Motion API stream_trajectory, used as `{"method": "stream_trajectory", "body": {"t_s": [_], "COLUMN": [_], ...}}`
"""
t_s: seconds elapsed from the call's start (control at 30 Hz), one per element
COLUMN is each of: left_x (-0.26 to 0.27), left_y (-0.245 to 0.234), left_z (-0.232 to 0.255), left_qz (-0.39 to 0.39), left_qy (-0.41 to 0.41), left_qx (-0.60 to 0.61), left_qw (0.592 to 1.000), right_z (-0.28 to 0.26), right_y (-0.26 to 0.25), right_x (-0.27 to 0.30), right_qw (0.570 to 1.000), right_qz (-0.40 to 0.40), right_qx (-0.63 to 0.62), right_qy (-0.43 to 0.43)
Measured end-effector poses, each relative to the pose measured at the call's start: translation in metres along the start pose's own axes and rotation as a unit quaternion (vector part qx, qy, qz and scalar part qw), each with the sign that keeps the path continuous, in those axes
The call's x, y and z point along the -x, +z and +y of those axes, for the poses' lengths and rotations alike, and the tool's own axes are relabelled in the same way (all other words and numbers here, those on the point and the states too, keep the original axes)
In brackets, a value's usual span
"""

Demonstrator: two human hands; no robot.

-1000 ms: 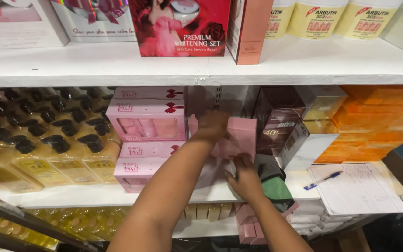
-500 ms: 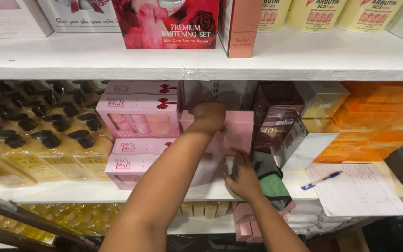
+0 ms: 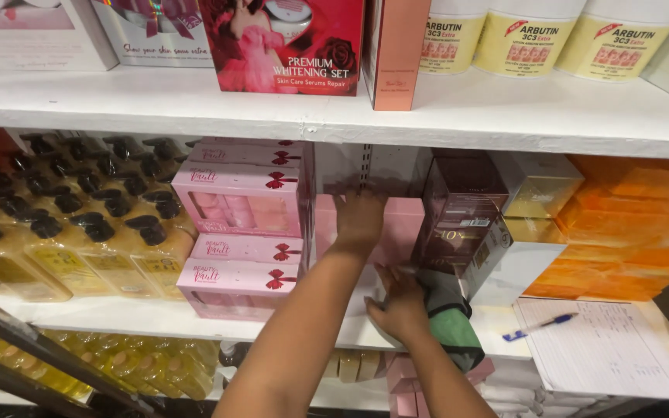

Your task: The person wipes a white shelf with a grey cloth and then stacks several pink boxes on it. They also move a grey cloth and a pink box to different positions on the shelf.

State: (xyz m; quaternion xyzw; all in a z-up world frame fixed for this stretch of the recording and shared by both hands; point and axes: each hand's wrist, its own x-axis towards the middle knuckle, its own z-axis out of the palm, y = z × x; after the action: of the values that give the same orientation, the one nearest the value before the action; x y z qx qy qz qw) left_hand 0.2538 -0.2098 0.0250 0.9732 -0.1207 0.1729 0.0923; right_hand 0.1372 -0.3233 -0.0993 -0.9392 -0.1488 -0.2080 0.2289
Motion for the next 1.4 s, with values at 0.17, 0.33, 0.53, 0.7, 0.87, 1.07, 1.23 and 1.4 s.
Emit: {"method": "stream_trajectory", "body": {"t_s": [0.17,0.33,0.53,0.7,0.87,1.07,1.23,1.4], "left_x": [0.061,0.102,0.106,0.094,0.086,0.084,0.078,0.070], "left_y": [-0.021,0.063,0.063,0.086,0.106,0.115,0.125,0.137], "left_z": [0.013,0.004,-0.012,-0.024,-0.032,-0.040,-0.045,-0.045], "left_qz": [0.206,0.411,0.259,0.261,0.281,0.220,0.179,0.138], "left_qy": [0.083,0.041,-0.093,-0.127,-0.143,-0.157,-0.153,-0.170], "left_qx": [0.017,0.092,0.275,0.285,0.299,0.288,0.263,0.207], "left_qw": [0.975,0.906,0.921,0.914,0.901,0.919,0.936,0.953], "right_z": [-0.028,-0.045,-0.028,-0.009,-0.006,-0.008,-0.013,-0.010], "right_y": [-0.014,-0.020,-0.002,0.023,0.033,0.030,0.030,0.038], "right_x": [-0.013,-0.027,-0.031,-0.049,-0.063,-0.074,-0.078,-0.085], "right_qw": [0.985,0.953,0.961,0.982,0.990,0.979,0.975,0.964], "right_qz": [-0.117,-0.212,-0.183,-0.096,-0.012,-0.001,-0.015,-0.040], "right_qx": [0.091,0.181,0.183,0.145,0.083,0.055,0.070,0.105], "right_qy": [0.087,0.117,0.097,0.080,0.115,0.196,0.212,0.241]}}
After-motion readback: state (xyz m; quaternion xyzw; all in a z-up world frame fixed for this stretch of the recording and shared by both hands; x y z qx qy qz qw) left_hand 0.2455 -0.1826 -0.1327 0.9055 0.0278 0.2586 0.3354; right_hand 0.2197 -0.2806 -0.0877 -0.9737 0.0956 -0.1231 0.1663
